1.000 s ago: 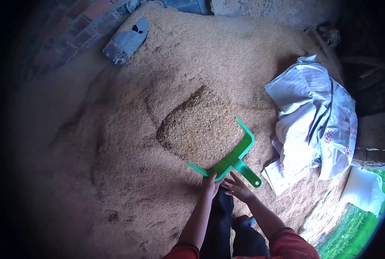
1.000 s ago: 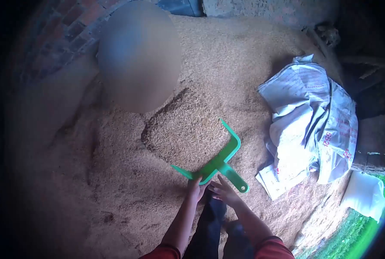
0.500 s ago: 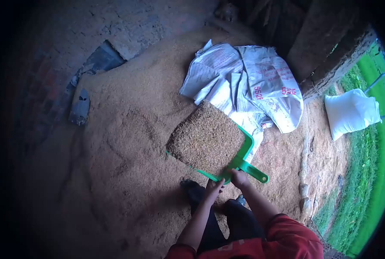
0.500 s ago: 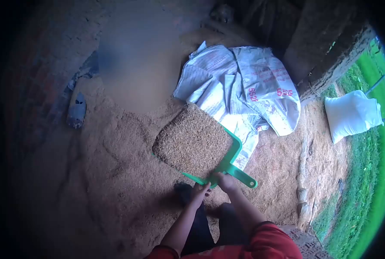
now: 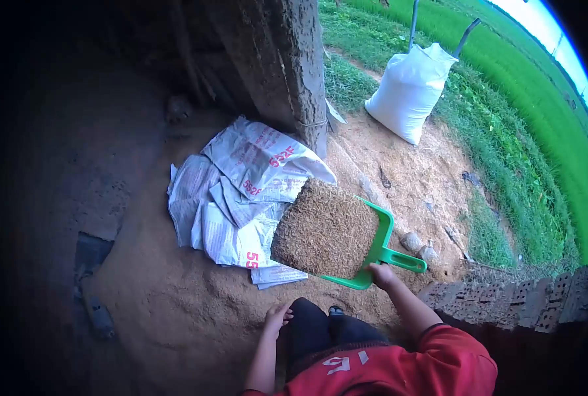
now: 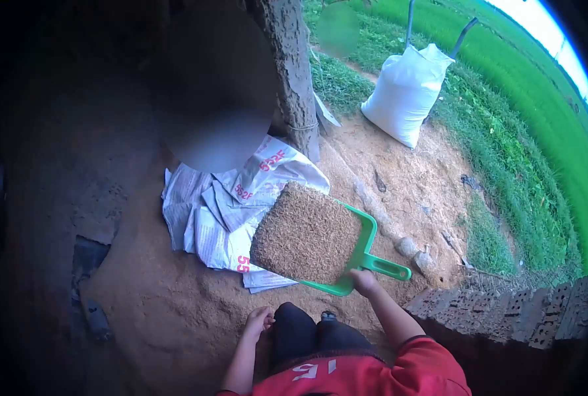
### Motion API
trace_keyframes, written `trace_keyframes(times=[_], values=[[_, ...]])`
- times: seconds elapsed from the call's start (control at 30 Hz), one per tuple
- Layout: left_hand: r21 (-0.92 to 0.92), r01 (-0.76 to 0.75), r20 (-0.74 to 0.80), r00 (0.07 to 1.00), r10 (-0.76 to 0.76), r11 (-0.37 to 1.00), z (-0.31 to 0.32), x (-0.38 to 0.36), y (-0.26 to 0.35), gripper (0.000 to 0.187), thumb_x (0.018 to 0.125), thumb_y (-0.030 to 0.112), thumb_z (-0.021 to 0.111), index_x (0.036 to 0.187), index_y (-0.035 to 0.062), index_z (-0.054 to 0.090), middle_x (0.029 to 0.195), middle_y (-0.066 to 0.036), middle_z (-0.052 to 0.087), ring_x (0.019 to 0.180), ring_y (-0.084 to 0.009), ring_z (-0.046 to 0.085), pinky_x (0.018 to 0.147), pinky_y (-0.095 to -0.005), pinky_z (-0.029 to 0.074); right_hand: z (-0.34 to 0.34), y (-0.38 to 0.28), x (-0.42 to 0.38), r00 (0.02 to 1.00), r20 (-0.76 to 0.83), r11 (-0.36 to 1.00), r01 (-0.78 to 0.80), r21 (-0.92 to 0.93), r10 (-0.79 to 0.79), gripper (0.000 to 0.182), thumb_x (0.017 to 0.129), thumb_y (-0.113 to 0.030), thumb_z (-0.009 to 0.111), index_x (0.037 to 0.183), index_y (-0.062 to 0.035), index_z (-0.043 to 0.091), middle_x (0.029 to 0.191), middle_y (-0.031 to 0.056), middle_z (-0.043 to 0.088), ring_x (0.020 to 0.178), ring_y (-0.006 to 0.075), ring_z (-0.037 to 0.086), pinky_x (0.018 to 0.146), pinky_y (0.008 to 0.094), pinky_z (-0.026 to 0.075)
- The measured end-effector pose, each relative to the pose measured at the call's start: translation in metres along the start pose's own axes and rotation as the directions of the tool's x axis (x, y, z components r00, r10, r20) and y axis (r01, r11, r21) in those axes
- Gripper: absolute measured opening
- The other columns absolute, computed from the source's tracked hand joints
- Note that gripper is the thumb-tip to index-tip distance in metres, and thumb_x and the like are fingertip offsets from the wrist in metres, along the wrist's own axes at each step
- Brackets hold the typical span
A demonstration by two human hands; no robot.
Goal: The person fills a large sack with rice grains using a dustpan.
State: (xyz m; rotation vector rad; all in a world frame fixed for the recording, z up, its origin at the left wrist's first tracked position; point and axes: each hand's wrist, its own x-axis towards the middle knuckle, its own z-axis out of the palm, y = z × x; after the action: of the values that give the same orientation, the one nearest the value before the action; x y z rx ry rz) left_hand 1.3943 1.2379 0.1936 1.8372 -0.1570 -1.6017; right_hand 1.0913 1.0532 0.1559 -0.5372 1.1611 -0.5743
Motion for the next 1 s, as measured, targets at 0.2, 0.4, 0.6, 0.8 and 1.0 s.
trace_keyframes(times=[0.2, 0.4, 0.6, 0.8, 1.0], values=[[0.188, -0.118, 0.079, 0.991, 0.105, 0.975, 0.053, 0.06, 0.072, 0.024, 0.08, 0.026, 0.052, 0.093, 0.0061, 0.052, 0.074, -0.002, 0.055, 0.062, -0.0088, 0.054, 0.046, -0.0189, 0.039, -0.067, -0.062, -0.017, 0.978, -0.192, 0.961, 0.127, 0.247, -0.079, 0.016, 0.066, -0.003, 0.051, 0.081, 0.0023, 0.049, 0.073, 0.0109, 0.053, 0.065, 0.0228, 0.054, 0.062, 0.0328, 0.045], [0.422, -0.081, 0.127, 0.992, 0.03, 0.903, 0.131, 0.142, 0.13, 0.029, 0.079, 0.028, 0.052, 0.093, 0.0021, 0.053, 0.077, -0.004, 0.058, 0.063, -0.011, 0.055, 0.049, -0.0227, 0.041, -0.14, -0.132, 0.011, 0.938, -0.329, 0.925, 0.217, 0.313, -0.109, 0.017, 0.066, -0.002, 0.051, 0.082, 0.0011, 0.047, 0.075, 0.0095, 0.05, 0.068, 0.0214, 0.052, 0.064, 0.0332, 0.045], [0.954, -0.292, 0.289, 0.956, 0.045, 0.066, 0.179, 0.261, 0.202, 0.043, 0.071, 0.031, 0.057, 0.101, 0.0002, 0.054, 0.092, -0.017, 0.058, 0.083, -0.0264, 0.057, 0.074, -0.0337, 0.044, -0.204, -0.208, 0.053, 0.88, -0.465, 0.872, 0.3, 0.388, -0.096, 0.019, 0.065, -0.001, 0.051, 0.083, -0.0024, 0.046, 0.075, 0.0086, 0.05, 0.068, 0.0218, 0.052, 0.065, 0.0341, 0.045], [0.907, -0.339, 0.28, 0.928, 0.245, 0.249, 0.282, 0.298, 0.368, 0.045, 0.07, 0.032, 0.057, 0.102, -0.0003, 0.053, 0.094, -0.018, 0.057, 0.087, -0.0273, 0.056, 0.077, -0.0333, 0.042, -0.24, -0.313, 0.092, 0.838, -0.53, 0.822, 0.391, 0.414, -0.132, 0.02, 0.064, -0.002, 0.052, 0.083, -0.002, 0.046, 0.075, 0.0083, 0.049, 0.067, 0.0207, 0.051, 0.062, 0.0339, 0.044], [0.75, -0.502, 0.385, 0.861, 0.332, 0.432, 0.396, 0.338, 0.453, 0.04, 0.072, 0.03, 0.058, 0.098, -0.0002, 0.054, 0.085, -0.016, 0.059, 0.078, -0.0231, 0.058, 0.07, -0.031, 0.044, -0.299, -0.417, 0.142, 0.805, -0.563, 0.765, 0.478, 0.431, -0.185, 0.024, 0.063, -0.002, 0.051, 0.086, -0.0009, 0.044, 0.075, 0.008, 0.048, 0.066, 0.0207, 0.05, 0.062, 0.033, 0.044]])
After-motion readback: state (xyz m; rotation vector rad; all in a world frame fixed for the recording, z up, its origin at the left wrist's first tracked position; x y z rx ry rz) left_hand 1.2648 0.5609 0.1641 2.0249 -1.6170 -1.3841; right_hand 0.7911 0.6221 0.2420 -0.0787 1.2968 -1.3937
